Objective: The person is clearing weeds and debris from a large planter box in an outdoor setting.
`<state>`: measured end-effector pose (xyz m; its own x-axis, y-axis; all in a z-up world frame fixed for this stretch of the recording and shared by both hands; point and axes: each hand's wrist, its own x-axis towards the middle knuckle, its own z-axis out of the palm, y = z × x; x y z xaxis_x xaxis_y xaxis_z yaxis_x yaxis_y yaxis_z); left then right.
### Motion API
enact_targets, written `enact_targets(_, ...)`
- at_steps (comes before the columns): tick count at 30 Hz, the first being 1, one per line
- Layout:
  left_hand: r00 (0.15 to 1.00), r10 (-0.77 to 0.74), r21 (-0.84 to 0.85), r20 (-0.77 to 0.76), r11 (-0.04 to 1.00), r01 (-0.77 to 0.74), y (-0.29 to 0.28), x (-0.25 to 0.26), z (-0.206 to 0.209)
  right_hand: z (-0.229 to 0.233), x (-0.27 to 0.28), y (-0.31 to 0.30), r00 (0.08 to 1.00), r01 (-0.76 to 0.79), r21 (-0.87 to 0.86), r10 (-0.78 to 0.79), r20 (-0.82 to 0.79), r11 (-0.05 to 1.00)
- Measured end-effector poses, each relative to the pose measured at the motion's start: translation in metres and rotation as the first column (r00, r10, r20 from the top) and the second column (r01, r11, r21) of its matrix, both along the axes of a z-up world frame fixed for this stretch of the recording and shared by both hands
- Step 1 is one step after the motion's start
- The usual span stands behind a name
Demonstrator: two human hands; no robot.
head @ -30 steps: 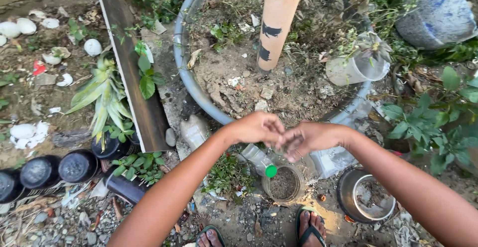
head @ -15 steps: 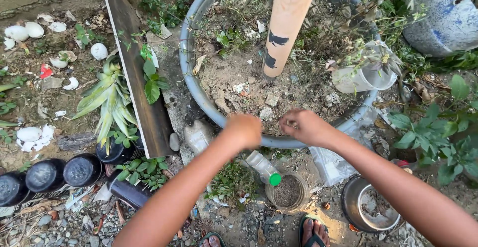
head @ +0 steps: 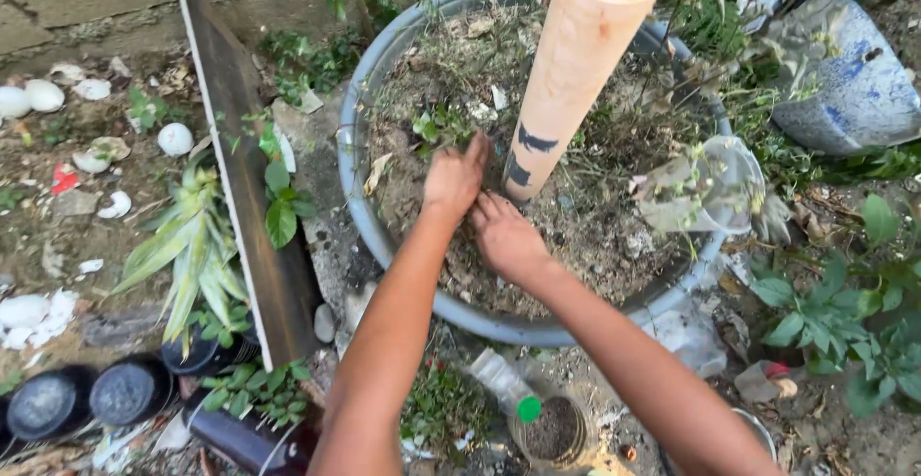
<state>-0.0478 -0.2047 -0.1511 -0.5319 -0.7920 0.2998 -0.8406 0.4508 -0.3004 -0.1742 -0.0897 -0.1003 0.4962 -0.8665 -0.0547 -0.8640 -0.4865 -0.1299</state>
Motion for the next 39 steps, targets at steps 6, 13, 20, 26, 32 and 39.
enact_targets(6,0.959,0.098,0.256,0.266,0.952,-0.168,-0.043,-0.002,0.004,-0.014,0.019,-0.024,0.982,0.092,0.054,-0.081,-0.169,0.994)
enact_targets(13,0.973,0.091,0.130,0.211,0.984,-0.120,-0.019,-0.001,0.005,-0.039,0.027,-0.038,0.968,0.151,0.011,-0.146,-0.204,0.988)
enact_targets(20,0.931,0.219,0.224,0.291,0.931,-0.289,0.009,0.054,0.055,-0.035,0.027,-0.049,0.982,0.183,0.024,-0.181,-0.046,0.983)
enact_targets(26,0.915,0.197,0.204,0.353,0.938,-0.280,-0.039,0.105,0.027,-0.040,0.043,-0.061,0.983,0.159,0.018,-0.160,0.091,0.987)
enact_targets(32,0.861,0.213,0.171,0.462,0.931,-0.322,-0.072,0.104,0.017,-0.047,0.062,-0.069,0.979,0.200,0.083,-0.202,0.021,0.976)
enact_targets(39,0.781,0.215,0.182,0.586,0.904,-0.386,-0.095,0.098,-0.012,-0.028,0.062,-0.069,0.975,0.219,0.134,-0.211,-0.072,0.966)
